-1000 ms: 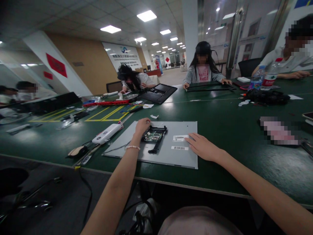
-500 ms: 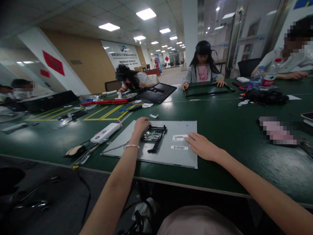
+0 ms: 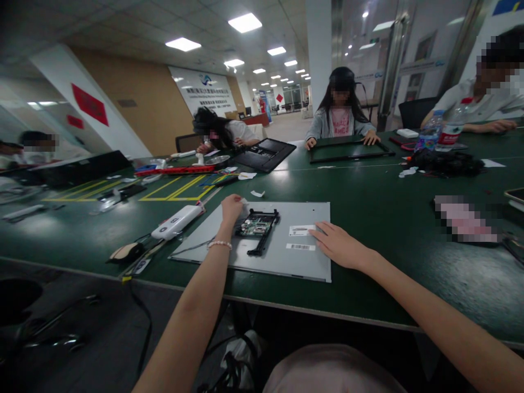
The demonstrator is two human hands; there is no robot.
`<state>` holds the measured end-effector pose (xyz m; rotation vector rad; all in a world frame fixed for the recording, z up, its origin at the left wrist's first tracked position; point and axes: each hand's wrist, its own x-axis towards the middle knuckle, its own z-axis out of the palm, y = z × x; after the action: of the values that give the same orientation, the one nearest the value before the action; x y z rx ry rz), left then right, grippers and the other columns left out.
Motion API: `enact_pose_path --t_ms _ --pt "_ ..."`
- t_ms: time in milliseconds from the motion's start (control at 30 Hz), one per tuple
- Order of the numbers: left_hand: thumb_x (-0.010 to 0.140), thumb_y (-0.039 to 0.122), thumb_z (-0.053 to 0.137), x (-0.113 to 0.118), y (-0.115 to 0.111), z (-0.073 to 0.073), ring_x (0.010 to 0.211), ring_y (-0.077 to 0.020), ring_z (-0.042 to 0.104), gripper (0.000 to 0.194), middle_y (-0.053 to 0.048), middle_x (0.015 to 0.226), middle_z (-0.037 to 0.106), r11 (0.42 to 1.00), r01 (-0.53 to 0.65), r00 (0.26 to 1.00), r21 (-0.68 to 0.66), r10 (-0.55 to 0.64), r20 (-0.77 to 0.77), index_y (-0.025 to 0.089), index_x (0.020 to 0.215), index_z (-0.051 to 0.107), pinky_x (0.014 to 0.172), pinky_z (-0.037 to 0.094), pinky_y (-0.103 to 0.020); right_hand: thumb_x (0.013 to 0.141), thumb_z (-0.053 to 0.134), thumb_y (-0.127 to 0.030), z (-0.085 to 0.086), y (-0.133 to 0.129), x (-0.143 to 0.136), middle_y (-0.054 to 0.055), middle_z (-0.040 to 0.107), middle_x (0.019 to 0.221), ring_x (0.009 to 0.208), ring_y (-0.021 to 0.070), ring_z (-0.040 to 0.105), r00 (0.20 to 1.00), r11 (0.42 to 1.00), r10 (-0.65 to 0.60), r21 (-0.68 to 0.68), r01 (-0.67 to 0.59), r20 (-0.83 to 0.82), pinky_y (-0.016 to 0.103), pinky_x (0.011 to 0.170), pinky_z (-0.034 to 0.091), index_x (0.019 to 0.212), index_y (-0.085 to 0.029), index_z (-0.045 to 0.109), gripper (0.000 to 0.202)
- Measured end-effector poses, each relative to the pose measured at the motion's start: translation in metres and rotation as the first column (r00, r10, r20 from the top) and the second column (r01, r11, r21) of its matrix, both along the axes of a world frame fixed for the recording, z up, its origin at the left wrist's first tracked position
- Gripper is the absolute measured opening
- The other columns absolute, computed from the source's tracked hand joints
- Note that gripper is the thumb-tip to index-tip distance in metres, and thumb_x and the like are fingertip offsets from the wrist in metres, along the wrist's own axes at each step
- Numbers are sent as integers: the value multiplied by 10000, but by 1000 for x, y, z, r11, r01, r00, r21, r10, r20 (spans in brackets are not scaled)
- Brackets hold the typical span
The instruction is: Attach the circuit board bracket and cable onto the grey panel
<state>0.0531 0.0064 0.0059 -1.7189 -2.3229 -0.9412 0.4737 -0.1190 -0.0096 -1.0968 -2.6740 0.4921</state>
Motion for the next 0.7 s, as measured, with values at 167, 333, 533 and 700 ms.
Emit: enact_pose_path --t_ms 167,333,533,700 --pt "740 142 543 -3 1 0 917 -214 653 259 -102 927 733 1000 10 1000 3 -10 25 138 903 745 832 455 -260 994 199 -544 0 0 1 53 239 1596 1454 280 204 1000 1000 -14 -26 14 4 483 1179 189 1512 -257 324 605" --pt "807 198 544 1 2 0 926 -206 649 214 -104 946 729 1000 16 1000 6 -16 0 151 907 728 840 450 -266 989 204 -559 -2 2 2 30 215 1605 1460 284 183 1000 999 -13 -48 13 1 489 1182 168 1516 -283 310 604" --pt "827 195 519 1 4 1 793 -185 659 253 -64 795 720 1000 2 995 -11 -1 104 166 1009 692 810 465 -282 992 188 -557 1 0 2 42 244 1595 1459 270 191 1000 999 -17 -29 17 4 476 1182 181 1511 -270 323 609" --pt "797 187 512 -1 8 -3 687 -164 668 258 -66 811 730 999 34 952 -11 -29 304 152 946 719 690 491 -248 989 200 -553 -1 1 2 35 241 1595 1452 289 210 1000 1000 -3 -25 3 7 497 1177 192 1515 -286 307 600"
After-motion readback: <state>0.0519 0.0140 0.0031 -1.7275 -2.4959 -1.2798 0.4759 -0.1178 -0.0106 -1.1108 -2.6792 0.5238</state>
